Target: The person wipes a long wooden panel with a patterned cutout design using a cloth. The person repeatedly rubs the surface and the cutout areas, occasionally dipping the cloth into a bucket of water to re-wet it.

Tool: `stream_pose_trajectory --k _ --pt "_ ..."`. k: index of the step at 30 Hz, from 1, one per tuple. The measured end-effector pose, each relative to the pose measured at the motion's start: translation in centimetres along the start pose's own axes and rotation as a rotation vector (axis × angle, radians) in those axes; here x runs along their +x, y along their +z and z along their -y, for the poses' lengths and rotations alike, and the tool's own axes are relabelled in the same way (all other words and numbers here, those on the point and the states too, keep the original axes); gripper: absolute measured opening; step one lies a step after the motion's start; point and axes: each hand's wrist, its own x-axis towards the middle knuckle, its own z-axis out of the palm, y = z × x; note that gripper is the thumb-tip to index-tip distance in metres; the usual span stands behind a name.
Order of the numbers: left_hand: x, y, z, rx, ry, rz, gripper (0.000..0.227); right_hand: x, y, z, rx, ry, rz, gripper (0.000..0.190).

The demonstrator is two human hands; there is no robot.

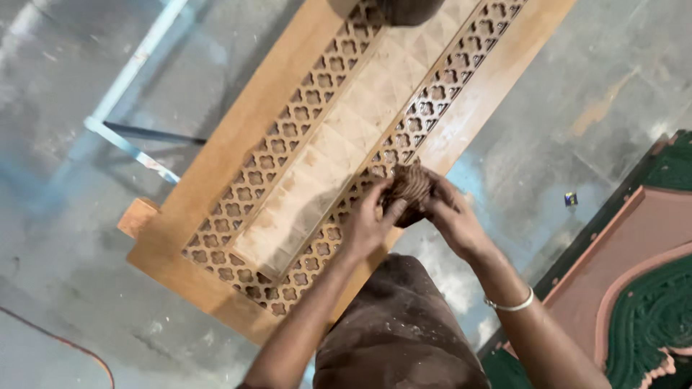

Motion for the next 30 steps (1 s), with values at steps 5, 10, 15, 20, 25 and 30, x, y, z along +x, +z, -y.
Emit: stream_pose_trajectory --k 5,10,15,20,25,30 --pt "-0.8 2.4 -3.0 -0.760 -0.277 -0.126 0.033 -3.2 -0.7 -0.8 -0.420 -0.203 -0.095 0.057" --pt "-1.3 4.5 -4.4 -0.902 -0.304 -0.107 0.023 -4.5 -4.8 -1.4 -0.638 -0.054 -0.224 0.019" --pt "-1.1 9.1 -5.1 -0.811 -0.096 -0.204 0.021 -5.8 -10.0 0.3 -0.462 -0.446 -0.245 0.015" --pt "-0.6 15.4 -5.8 -0.832 0.044 -0.116 0.024 -9.1 -14.8 1.8 -0.348 -0.466 -0.342 0.014" --pt "-1.3 17.9 -7.1 -0.643 0.104 -0.197 0.023 -11.8 -18.9 2.2 -0.449 -0.532 -0.242 0.012" --pt "-5.5 20.2 -9.4 -0.649 0.177 -0.330 0.040 -13.7 -20.5 0.1 -0.086 -0.244 -0.051 0.011"
